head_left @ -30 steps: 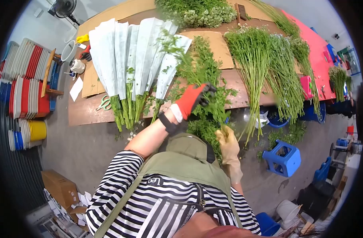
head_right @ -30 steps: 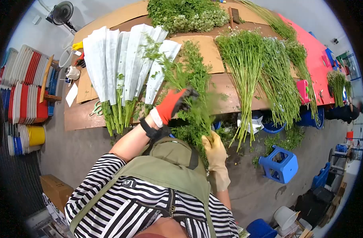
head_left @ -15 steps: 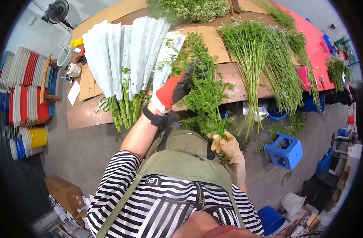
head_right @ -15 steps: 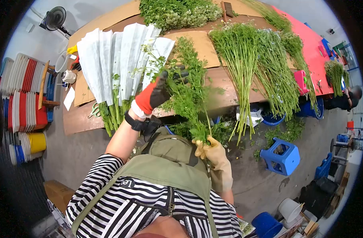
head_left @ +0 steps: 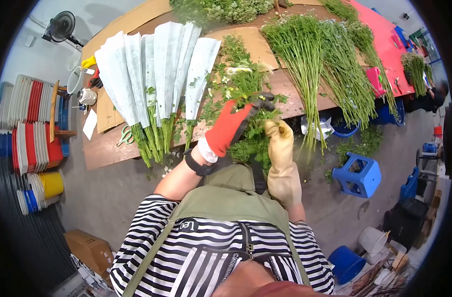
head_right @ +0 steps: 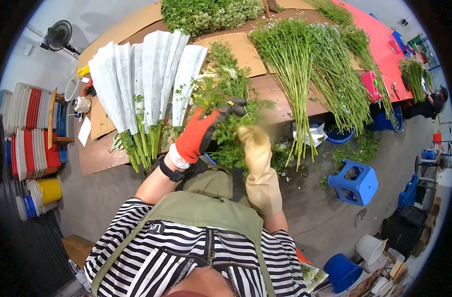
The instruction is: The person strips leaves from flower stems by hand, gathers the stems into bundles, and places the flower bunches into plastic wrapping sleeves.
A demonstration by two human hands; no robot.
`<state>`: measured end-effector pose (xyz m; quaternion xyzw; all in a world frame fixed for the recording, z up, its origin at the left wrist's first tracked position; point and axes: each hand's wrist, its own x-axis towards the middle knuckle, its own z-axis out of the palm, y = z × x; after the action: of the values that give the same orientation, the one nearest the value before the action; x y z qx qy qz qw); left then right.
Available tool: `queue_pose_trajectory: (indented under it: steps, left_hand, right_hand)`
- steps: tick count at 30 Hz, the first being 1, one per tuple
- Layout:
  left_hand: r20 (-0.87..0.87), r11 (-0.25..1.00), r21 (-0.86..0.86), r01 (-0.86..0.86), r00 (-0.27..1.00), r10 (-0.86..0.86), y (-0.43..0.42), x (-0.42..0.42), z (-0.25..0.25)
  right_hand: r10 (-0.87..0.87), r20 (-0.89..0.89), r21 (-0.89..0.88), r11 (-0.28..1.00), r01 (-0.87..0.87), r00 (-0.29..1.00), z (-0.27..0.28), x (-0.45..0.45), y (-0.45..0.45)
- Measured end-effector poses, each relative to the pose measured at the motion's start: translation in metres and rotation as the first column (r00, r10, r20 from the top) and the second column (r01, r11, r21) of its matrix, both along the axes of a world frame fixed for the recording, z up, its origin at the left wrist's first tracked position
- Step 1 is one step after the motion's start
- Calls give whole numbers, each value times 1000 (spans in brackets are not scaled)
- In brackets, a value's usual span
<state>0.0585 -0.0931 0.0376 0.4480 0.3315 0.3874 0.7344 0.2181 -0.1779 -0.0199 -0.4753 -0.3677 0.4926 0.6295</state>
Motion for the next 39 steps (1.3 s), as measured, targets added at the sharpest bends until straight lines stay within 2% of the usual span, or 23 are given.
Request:
queue_pose_trajectory:
  steps: [2,4,7,8,9,11,12,15,16,18,19,20,22,23,24,26,27,29,31,32,35,36,39]
  left_hand:
    - [37,965,260,-34,999,25,4,-5,18]
    - [-121,940,333,-70,986,116,2,-12,44]
    - [48,964,266,-13,999,0,-5,-8,35]
    - [-253,974,221,58,968,-1,-13,-10,44]
    - [-153,959,284,-14,986,60,-13,-11,39]
    - [66,907,382,-177,984,164,-12,-10,26]
    - [123,867,378,-325,946,302,-6,-18,39]
    - [-200,809,519,-274,882,427,9,-58,86]
    - [-207,835,485,-258,894,397,14,-62,85]
    - [-197,869,450,-207,926,323,17,-62,84]
    - [-176,874,451,-182,942,287,17,-58,85]
    - [-158,879,450,-158,955,253,16,-55,85]
    - [-134,913,400,-84,980,149,15,-46,78]
    - [-120,927,373,-41,988,92,13,-40,75]
    - [-130,921,389,-12,989,68,9,-31,79]
    - [156,997,-70,-11,987,22,4,-29,57]
    - [85,1000,5,-24,996,23,0,-26,65]
    - [-61,988,152,-41,997,50,-8,-22,82]
    - [63,976,217,-19,998,5,7,-33,72]
    - [197,972,234,-31,980,-16,13,-33,65]
    - [341,992,89,-93,938,58,21,-50,76]
    - [166,961,89,-262,955,245,19,-50,94]
    - [283,989,17,-147,949,136,28,-55,73]
  right_hand:
    - [-28,-97,114,993,39,995,6,0,5]
    - [-128,-231,-11,992,129,964,16,4,4]
    - [-163,-517,-179,981,81,840,-1,31,-1]
    - [-204,-514,-202,973,113,833,-10,34,-4]
    - [-248,-511,-227,962,148,823,-17,37,-7]
    - [182,-853,222,975,25,490,-23,53,-14]
    - [52,-870,110,990,90,491,-44,73,-23]
    - [-558,-546,-477,820,316,625,-101,127,-47]
    - [-469,-156,-544,775,320,869,-97,128,-52]
    - [-97,401,-636,687,353,911,-71,112,-43]
    - [150,589,-643,682,348,794,-38,97,-37]
    - [237,836,-465,784,410,495,-26,88,-29]
    - [-4,508,-320,928,192,861,31,46,-8]
    - [102,251,-208,977,-50,963,32,44,7]
    - [209,353,-175,972,-155,912,42,36,23]
    - [486,167,-206,868,-452,858,93,3,34]
    - [607,107,-155,792,-590,787,104,-11,39]
    - [685,525,-662,702,-264,505,159,-33,43]
    - [733,218,-594,624,-508,645,125,-37,43]
    - [670,336,-422,735,-530,662,98,-38,36]
    - [675,534,-470,737,-485,509,82,-29,26]
    - [727,533,-527,686,-502,433,77,-22,25]
    - [391,654,-227,918,-326,647,41,-16,-11]
